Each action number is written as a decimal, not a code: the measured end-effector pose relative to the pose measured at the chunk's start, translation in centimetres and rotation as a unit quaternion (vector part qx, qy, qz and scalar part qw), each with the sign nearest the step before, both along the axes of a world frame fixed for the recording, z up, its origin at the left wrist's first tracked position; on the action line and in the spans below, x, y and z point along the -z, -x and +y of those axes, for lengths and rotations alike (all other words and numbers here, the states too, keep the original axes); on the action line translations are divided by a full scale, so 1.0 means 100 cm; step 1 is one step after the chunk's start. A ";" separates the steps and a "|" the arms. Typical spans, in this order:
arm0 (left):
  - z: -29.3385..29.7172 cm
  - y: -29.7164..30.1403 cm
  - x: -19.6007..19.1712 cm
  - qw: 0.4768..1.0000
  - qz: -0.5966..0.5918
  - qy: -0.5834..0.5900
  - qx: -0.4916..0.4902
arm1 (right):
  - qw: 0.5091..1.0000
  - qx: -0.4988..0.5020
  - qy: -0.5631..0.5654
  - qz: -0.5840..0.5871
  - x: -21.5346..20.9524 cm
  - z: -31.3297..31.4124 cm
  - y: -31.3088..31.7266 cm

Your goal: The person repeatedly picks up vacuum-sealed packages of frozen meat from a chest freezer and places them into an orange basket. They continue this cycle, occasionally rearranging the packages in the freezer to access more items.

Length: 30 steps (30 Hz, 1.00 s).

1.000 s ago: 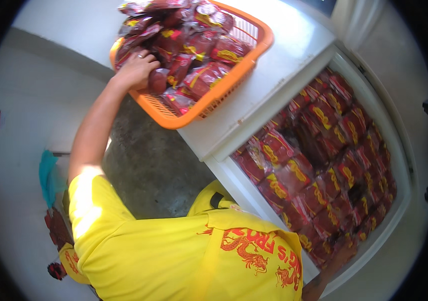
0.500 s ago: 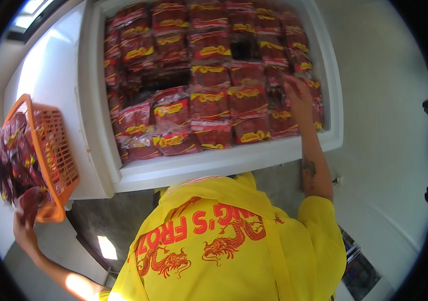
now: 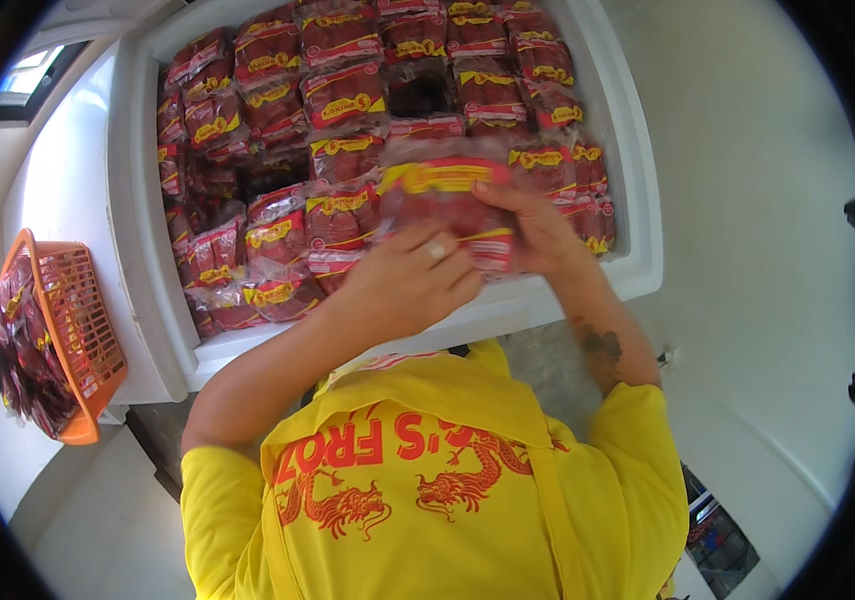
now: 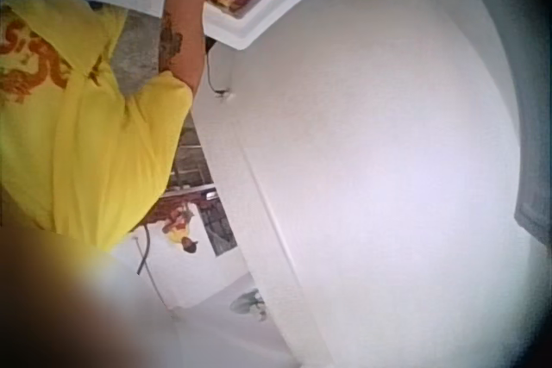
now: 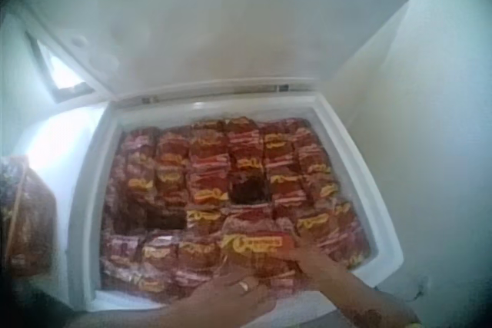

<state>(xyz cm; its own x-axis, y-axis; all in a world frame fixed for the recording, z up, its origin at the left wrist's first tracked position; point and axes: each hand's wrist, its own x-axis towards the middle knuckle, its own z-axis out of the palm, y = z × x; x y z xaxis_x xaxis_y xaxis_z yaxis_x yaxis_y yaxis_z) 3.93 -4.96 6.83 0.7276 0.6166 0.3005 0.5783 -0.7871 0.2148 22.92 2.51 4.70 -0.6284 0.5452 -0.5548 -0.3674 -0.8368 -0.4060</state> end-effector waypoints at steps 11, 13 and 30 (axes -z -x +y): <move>-0.002 -0.057 0.092 0.968 0.041 0.231 -0.087 | 0.803 -0.106 -0.367 -0.458 0.108 0.050 -0.076; 0.003 -0.058 0.093 0.968 0.012 0.225 -0.108 | 0.561 -0.115 -0.534 -0.622 0.115 0.046 -0.078; 0.058 -0.064 0.150 0.954 0.146 0.186 -0.184 | 0.373 -0.263 -0.676 -0.579 0.137 0.046 -0.113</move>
